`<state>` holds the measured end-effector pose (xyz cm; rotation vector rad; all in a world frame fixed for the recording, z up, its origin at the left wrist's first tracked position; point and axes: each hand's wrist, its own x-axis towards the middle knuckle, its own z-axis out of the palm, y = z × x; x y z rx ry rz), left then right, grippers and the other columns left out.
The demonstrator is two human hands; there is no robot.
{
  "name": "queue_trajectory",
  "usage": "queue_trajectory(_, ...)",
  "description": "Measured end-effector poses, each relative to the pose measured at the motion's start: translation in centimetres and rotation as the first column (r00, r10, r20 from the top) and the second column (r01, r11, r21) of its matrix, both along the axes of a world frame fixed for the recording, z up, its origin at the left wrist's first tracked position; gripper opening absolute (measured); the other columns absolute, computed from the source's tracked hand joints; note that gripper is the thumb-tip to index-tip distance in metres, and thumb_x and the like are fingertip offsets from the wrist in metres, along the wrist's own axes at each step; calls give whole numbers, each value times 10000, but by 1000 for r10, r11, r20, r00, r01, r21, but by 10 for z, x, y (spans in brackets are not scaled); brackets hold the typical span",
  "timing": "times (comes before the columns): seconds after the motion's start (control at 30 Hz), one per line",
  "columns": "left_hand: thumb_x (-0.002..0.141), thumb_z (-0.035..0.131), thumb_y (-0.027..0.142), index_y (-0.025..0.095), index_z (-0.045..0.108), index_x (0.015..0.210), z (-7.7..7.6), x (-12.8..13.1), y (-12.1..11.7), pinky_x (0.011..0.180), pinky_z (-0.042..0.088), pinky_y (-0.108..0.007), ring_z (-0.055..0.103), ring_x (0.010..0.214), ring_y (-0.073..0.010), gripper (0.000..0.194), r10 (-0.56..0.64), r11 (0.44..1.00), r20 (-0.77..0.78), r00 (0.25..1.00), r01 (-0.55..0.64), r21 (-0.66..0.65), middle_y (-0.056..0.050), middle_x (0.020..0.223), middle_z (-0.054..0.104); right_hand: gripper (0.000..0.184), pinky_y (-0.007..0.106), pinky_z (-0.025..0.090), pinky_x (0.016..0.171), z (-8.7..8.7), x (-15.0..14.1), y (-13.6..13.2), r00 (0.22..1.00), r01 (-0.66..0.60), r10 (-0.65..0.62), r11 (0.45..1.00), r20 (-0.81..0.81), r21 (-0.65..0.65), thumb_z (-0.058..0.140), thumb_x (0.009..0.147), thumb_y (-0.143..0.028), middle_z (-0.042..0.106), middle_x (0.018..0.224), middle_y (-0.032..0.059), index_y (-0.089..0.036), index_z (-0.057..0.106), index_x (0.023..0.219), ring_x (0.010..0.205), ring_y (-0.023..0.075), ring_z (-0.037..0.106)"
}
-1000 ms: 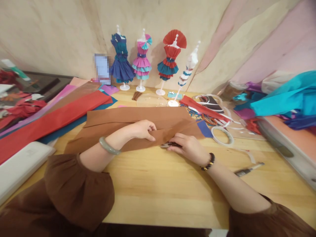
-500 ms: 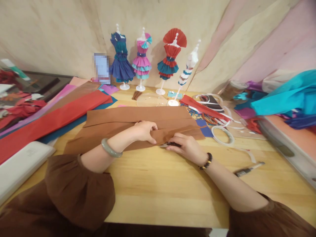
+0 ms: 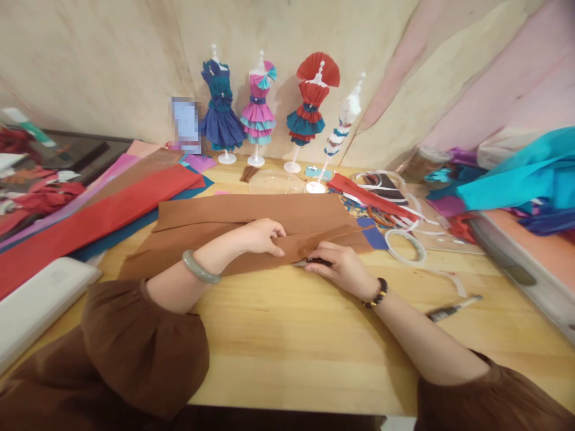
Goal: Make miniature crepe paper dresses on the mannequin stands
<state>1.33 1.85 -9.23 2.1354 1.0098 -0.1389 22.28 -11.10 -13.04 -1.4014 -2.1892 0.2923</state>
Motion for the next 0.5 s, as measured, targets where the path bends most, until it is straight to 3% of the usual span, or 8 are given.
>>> queue_trajectory(0.3, 604, 756, 396, 203, 652, 845, 8, 0, -5, 719, 452, -248, 639, 931, -216, 325, -12, 999, 10, 1000, 11, 32, -16, 926, 714, 347, 247, 434, 604, 0, 0, 1, 1000, -8, 8, 1000, -14, -12, 506, 914, -494, 652, 765, 45, -209, 701, 886, 668, 147, 600)
queue_trajectory(0.5, 573, 762, 484, 204, 655, 885, 2, -1, -1, 698, 437, -244, 628, 918, -213, 433, -28, 999, 22, 999, 28, 25, -19, 951, 706, 370, 249, 437, 609, 1, 0, 0, 999, -19, 17, 999, -39, -35, 513, 900, -520, 660, 778, 50, -205, 705, 904, 666, 147, 600)
